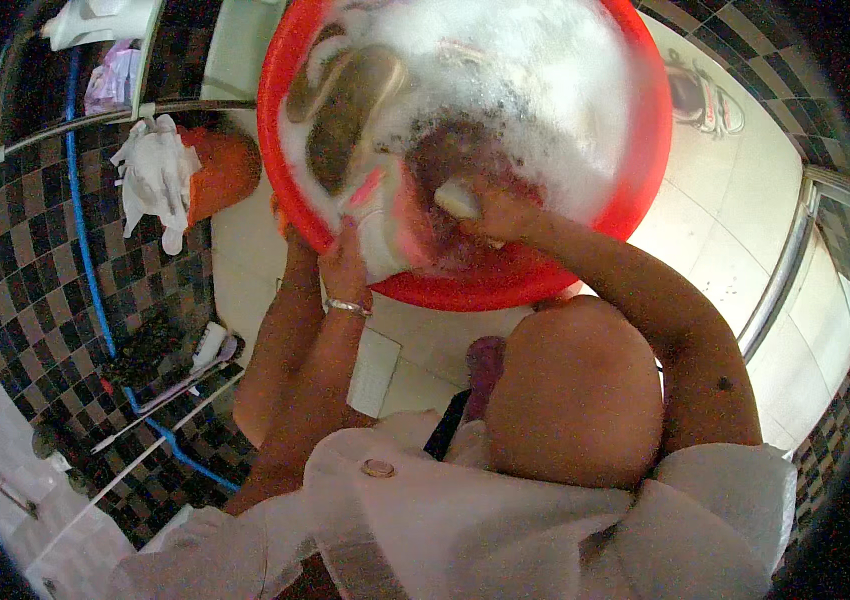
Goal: The person scrubs several shoes in a basin of soapy water using a brush, moving them in and out of the water to clean the surfaces.
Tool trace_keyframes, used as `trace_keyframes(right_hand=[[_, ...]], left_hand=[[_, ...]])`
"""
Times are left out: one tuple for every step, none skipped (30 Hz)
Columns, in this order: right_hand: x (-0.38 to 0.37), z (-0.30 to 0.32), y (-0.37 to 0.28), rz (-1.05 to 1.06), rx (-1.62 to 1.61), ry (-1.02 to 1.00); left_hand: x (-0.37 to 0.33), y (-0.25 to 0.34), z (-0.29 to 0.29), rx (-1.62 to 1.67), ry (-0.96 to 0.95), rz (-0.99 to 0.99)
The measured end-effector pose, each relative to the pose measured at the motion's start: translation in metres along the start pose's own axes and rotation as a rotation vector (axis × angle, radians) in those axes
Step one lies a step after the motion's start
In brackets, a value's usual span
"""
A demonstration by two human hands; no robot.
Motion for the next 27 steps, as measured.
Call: trace_keyframes(right_hand=[[-0.003,0.001,0.016,-0.011,-0.014,0.066],[-0.004,0.004,0.028,-0.022,-0.029,0.129],[-0.005,0.012,0.037,0.059,0.001,0.282],[-0.005,0.019,0.039,0.15,0.028,0.433],[-0.003,0.027,0.044,0.234,0.059,0.593],[-0.015,0.029,0.061,0.169,-0.031,0.541],[-0.026,0.027,0.098,0.072,-0.115,0.499],[-0.028,0.027,0.063,-0.1,-0.222,0.344],[-0.016,0.035,0.023,-0.281,-0.29,0.199],[-0.015,0.027,0.006,-0.04,-0.245,0.243],[-0.016,0.015,-0.001,0.183,-0.198,0.283],[-0.014,0.005,-0.005,0.409,-0.149,0.321],[-0.006,-0.008,-0.029,0.45,-0.09,0.198],[0.013,-0.007,-0.065,0.492,-0.024,0.081],[0.026,-0.003,-0.077,0.498,0.05,-0.016],[0.016,0.001,-0.07,0.318,0.093,-0.02],[0.002,0.009,-0.062,0.146,0.137,-0.024],[-0.013,0.018,-0.051,-0.026,0.178,-0.027],[-0.038,0.026,-0.019,0.037,0.23,0.137],[-0.054,0.032,0.013,0.097,0.287,0.299],[-0.055,0.036,0.007,0.013,0.148,0.246],[-0.049,0.043,-0.006,-0.069,0.006,0.181],[-0.04,0.046,-0.004,-0.18,-0.13,0.121],[-0.041,0.036,0.005,-0.092,-0.285,0.2],[-0.038,0.033,0.034,-0.02,-0.425,0.307],[-0.032,0.037,0.041,0.064,-0.564,0.406],[-0.027,0.038,0.054,-0.052,-0.547,0.482]], left_hand=[[0.0,0.006,-0.005,-0.172,-0.088,-0.008],[0.006,0.019,-0.013,-0.257,-0.165,-0.097],[0.013,0.032,-0.022,-0.341,-0.245,-0.187],[0.018,0.04,-0.027,-0.428,-0.318,-0.278],[0.011,0.034,-0.032,-0.367,-0.39,-0.285],[0.006,0.026,-0.035,-0.376,-0.424,-0.244],[0.004,0.028,-0.049,-0.377,-0.488,-0.209],[0.001,0.019,-0.039,-0.399,-0.49,-0.138],[-0.004,0.005,-0.032,-0.331,-0.505,-0.121],[-0.01,-0.014,-0.031,-0.263,-0.53,-0.124],[-0.012,-0.018,-0.038,-0.191,-0.572,-0.122],[-0.016,-0.021,-0.044,-0.048,-0.542,-0.098],[-0.015,-0.029,-0.041,0.089,-0.492,-0.049],[-0.012,-0.033,-0.035,0.229,-0.439,-0.009],[-0.009,-0.028,-0.044,0.21,-0.459,0.16],[-0.008,-0.021,-0.048,0.164,-0.51,0.08],[-0.005,-0.013,-0.047,0.117,-0.551,-0.004],[-0.001,-0.007,-0.047,0.07,-0.591,-0.087],[0.003,0.0,-0.052,0.056,-0.583,-0.16],[0.007,0.005,-0.058,0.046,-0.575,-0.232],[0.007,0.002,-0.048,0.026,-0.529,-0.284],[0.005,-0.004,-0.035,-0.014,-0.561,-0.262],[0.004,-0.007,-0.033,-0.043,-0.618,-0.241],[0.005,-0.01,-0.031,-0.071,-0.676,-0.221],[0.009,0.004,-0.041,-0.084,-0.711,-0.263],[0.015,0.021,-0.046,-0.099,-0.733,-0.298],[0.017,0.031,-0.051,-0.114,-0.756,-0.334]])
Point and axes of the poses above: each hand's wrist, its own x-axis away from the middle knuckle, its own z-axis out of the back of the hand, y = z × x, the point moved 4 cm from there along -x, towards the middle knuckle, and after that the axes turned 4 degrees about -y, right-handed, at the moved point
